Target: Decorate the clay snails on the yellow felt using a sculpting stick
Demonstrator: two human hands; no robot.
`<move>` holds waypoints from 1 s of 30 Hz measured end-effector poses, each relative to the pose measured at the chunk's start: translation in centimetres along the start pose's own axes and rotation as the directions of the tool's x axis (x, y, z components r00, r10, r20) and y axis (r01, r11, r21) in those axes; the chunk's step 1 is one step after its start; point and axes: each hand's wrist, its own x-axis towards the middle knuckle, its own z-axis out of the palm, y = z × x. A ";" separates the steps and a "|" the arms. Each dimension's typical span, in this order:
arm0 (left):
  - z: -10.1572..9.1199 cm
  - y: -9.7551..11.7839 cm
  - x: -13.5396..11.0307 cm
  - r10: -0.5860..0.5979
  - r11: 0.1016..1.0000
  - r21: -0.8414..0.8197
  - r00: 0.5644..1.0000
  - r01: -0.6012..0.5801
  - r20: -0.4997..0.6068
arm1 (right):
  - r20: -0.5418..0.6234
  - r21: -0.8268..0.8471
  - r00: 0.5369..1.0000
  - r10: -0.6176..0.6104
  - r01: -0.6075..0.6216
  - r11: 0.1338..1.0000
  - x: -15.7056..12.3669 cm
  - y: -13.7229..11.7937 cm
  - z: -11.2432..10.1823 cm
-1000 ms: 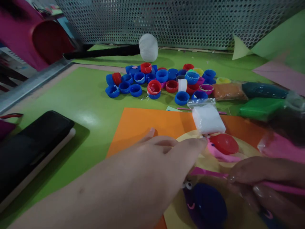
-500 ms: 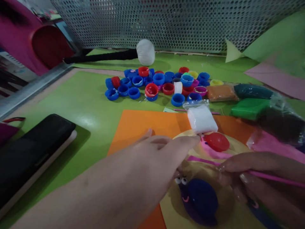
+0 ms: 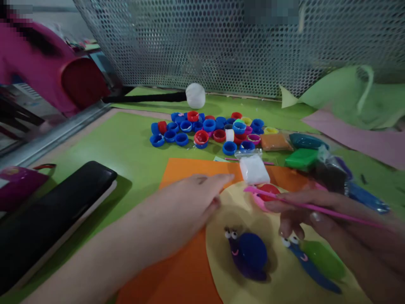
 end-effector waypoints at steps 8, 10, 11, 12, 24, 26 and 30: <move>-0.1 -0.5 1.4 0.011 0.978 0.207 0.996 0.008 -0.090 | -0.041 0.096 0.990 -0.134 0.137 0.986 0.9 -1.8 -0.6; 0.1 -0.3 1.8 0.046 0.975 0.222 0.992 -0.018 -0.121 | -0.029 0.060 0.982 -0.188 0.189 0.980 0.7 -2.4 -1.3; 0.4 -0.4 2.0 0.066 0.973 0.228 0.988 -0.033 -0.136 | -0.037 0.038 0.977 -0.211 0.212 0.976 0.5 -2.8 -1.7; 0.7 -0.4 2.2 0.086 0.971 0.234 0.984 -0.048 -0.154 | -0.054 0.015 0.973 -0.225 0.226 0.974 0.4 -3.3 -2.1; 2.6 -1.7 3.6 0.180 0.967 0.236 0.922 -0.100 -0.344 | -0.386 0.080 0.904 -0.185 0.233 0.969 1.6 -2.7 -5.1; 2.6 -1.5 3.5 0.193 0.964 0.242 0.910 -0.107 -0.367 | -0.358 0.064 0.921 -0.154 0.189 0.980 1.3 -1.4 -4.5; 2.6 -1.4 3.4 0.215 0.960 0.254 0.895 -0.119 -0.392 | -0.360 -0.001 0.923 -0.133 0.142 0.990 0.2 0.1 -3.3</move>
